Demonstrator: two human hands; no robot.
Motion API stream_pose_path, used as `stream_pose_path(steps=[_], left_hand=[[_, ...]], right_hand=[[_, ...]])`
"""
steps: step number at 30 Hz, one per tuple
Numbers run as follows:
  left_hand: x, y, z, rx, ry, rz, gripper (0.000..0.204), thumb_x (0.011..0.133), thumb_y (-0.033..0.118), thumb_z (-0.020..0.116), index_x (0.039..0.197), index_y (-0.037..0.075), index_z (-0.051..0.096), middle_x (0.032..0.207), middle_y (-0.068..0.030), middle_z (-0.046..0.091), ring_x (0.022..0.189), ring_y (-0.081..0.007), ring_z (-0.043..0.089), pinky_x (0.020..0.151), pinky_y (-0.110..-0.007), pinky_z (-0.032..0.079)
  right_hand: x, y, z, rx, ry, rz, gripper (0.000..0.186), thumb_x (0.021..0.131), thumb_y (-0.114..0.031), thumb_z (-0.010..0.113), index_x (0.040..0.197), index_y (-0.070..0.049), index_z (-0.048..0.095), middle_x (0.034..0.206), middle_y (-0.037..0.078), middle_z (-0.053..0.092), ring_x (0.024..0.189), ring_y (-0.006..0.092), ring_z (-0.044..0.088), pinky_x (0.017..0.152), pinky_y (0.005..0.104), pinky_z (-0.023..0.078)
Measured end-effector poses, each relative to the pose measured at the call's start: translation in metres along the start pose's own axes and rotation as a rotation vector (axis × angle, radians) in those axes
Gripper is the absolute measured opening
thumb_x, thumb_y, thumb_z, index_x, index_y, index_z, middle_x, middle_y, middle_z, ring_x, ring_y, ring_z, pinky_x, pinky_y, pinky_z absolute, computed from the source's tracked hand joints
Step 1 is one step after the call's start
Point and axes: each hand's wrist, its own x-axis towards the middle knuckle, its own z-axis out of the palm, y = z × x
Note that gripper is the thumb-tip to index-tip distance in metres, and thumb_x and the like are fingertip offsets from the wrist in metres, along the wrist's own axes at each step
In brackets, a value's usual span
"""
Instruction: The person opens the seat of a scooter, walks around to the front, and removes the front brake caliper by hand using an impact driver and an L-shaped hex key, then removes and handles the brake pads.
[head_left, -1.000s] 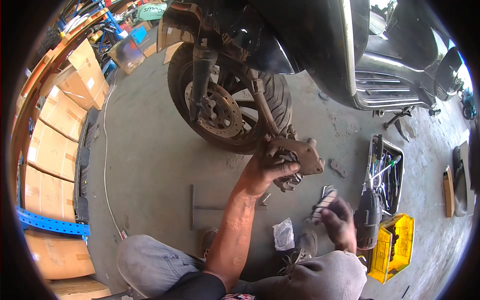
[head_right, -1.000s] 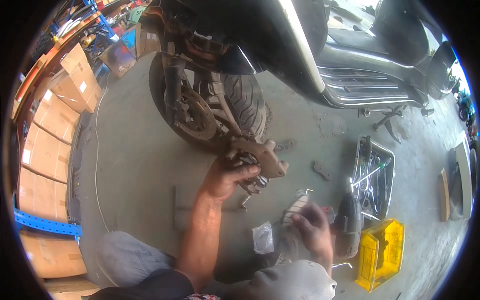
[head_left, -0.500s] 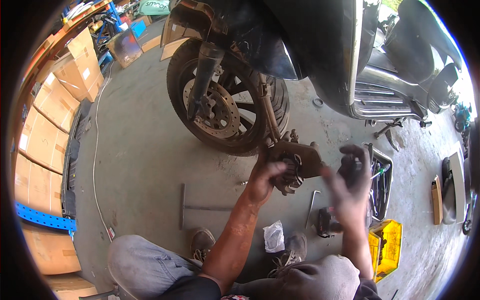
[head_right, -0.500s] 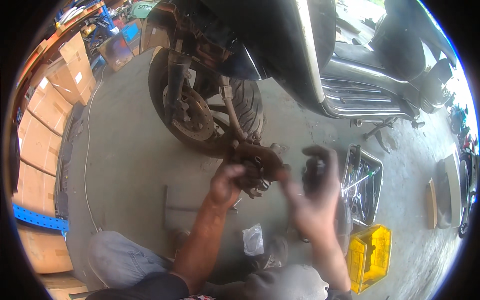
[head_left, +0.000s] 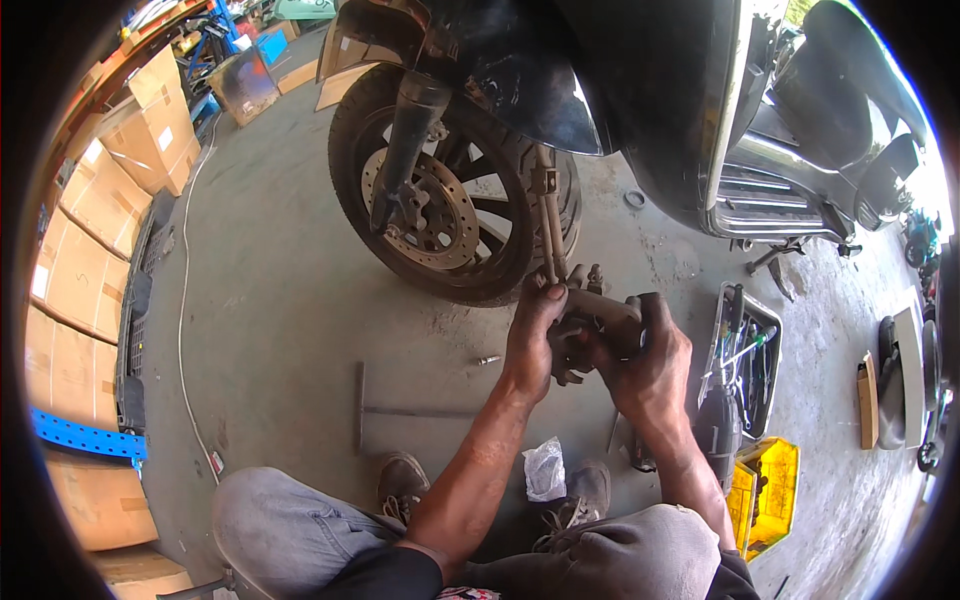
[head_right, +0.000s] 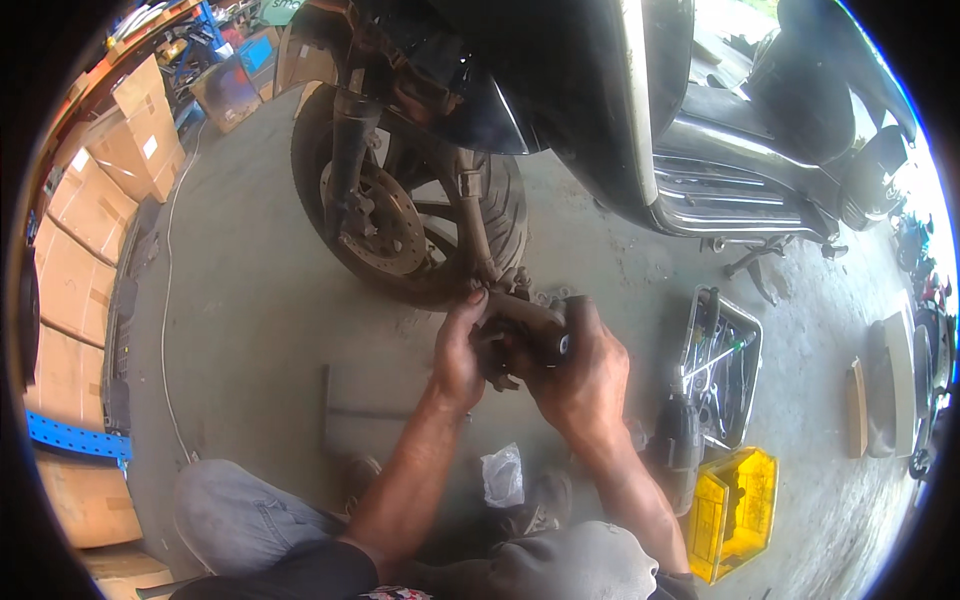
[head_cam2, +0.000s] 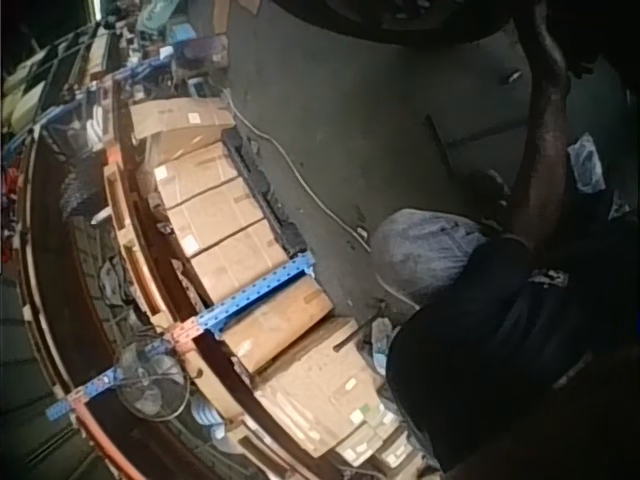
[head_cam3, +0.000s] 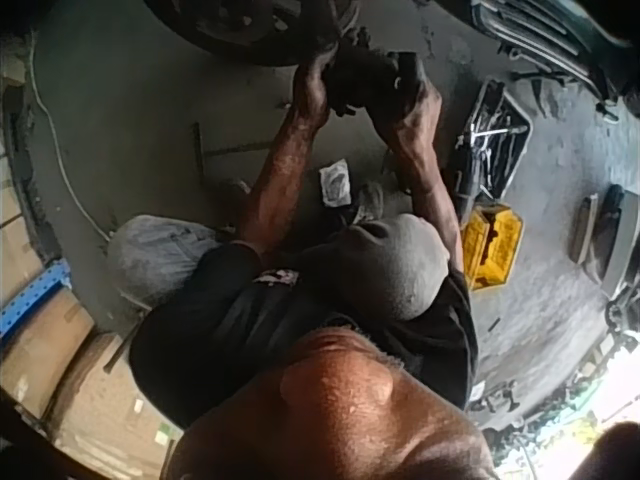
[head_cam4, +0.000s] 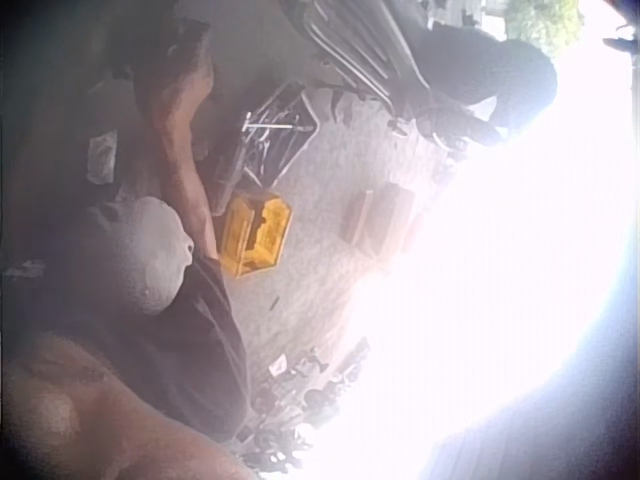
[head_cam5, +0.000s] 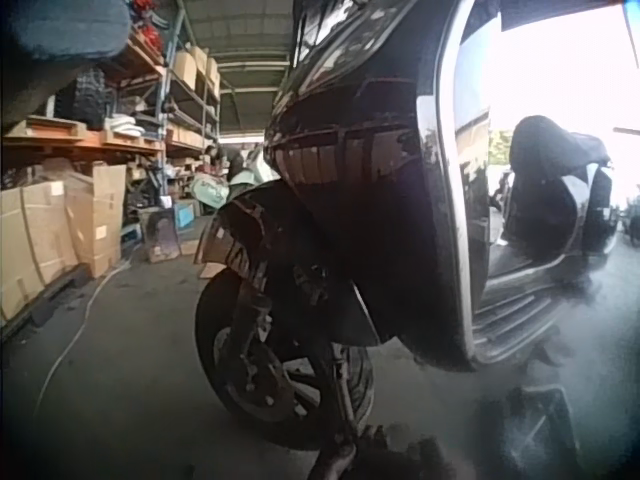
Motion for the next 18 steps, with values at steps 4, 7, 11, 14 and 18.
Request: stream_pose_path(steps=[4,7,11,14,18], left_hand=[[-0.003,0.005,0.006,0.015,0.047,-0.051,0.038,0.092,0.034,0.051,0.119,0.008,0.045,0.111,-0.0061,0.057,0.097,-0.0146,0.056,0.078,-0.03,0.047],[-0.006,0.01,0.014,0.024,0.103,-0.083,0.038,0.092,0.034,0.051,0.117,0.007,0.047,0.109,-0.0063,0.058,0.096,-0.0146,0.057,0.078,-0.031,0.048],[-0.016,0.033,0.029,-0.084,0.164,-0.19,0.035,0.091,0.035,0.052,0.11,0.006,0.053,0.099,-0.0054,0.06,0.088,-0.0153,0.059,0.076,-0.033,0.05],[-0.012,0.03,0.029,-0.211,0.153,-0.224,0.047,0.086,0.046,0.052,0.108,0.005,0.059,0.101,-0.0111,0.061,0.095,-0.0257,0.061,0.078,-0.041,0.053],[-0.017,0.035,0.04,-0.304,0.172,-0.194,0.048,0.085,0.047,0.053,0.107,0.004,0.06,0.101,-0.0106,0.063,0.091,-0.0248,0.064,0.082,-0.04,0.052]], right_hand=[[0.001,0.007,0.004,0.015,-0.015,0.013,0.05,0.069,-0.028,0.082,0.09,0.001,0.047,0.073,0.019,0.064,0.067,0.034,0.065,0.059,0.0375,0.049],[0.002,0.008,-0.005,0.027,-0.035,-0.025,0.053,0.07,-0.028,0.082,0.099,0.002,0.05,0.081,0.019,0.064,0.071,0.0284,0.065,0.061,0.0351,0.049],[-0.014,0.02,-0.015,0.179,-0.015,-0.048,0.051,0.071,-0.022,0.078,0.11,0.001,0.053,0.095,0.018,0.062,0.083,0.0313,0.063,0.067,0.0371,0.048],[-0.034,0.016,-0.023,0.174,-0.094,-0.007,0.056,0.069,-0.019,0.075,0.117,-0.001,0.053,0.098,0.016,0.061,0.074,0.0263,0.06,0.065,0.0368,0.048],[-0.034,0.015,-0.012,0.049,-0.054,-0.14,0.063,0.067,-0.022,0.076,0.121,-0.001,0.052,0.092,0.016,0.061,0.062,0.023,0.057,0.059,0.035,0.049]])
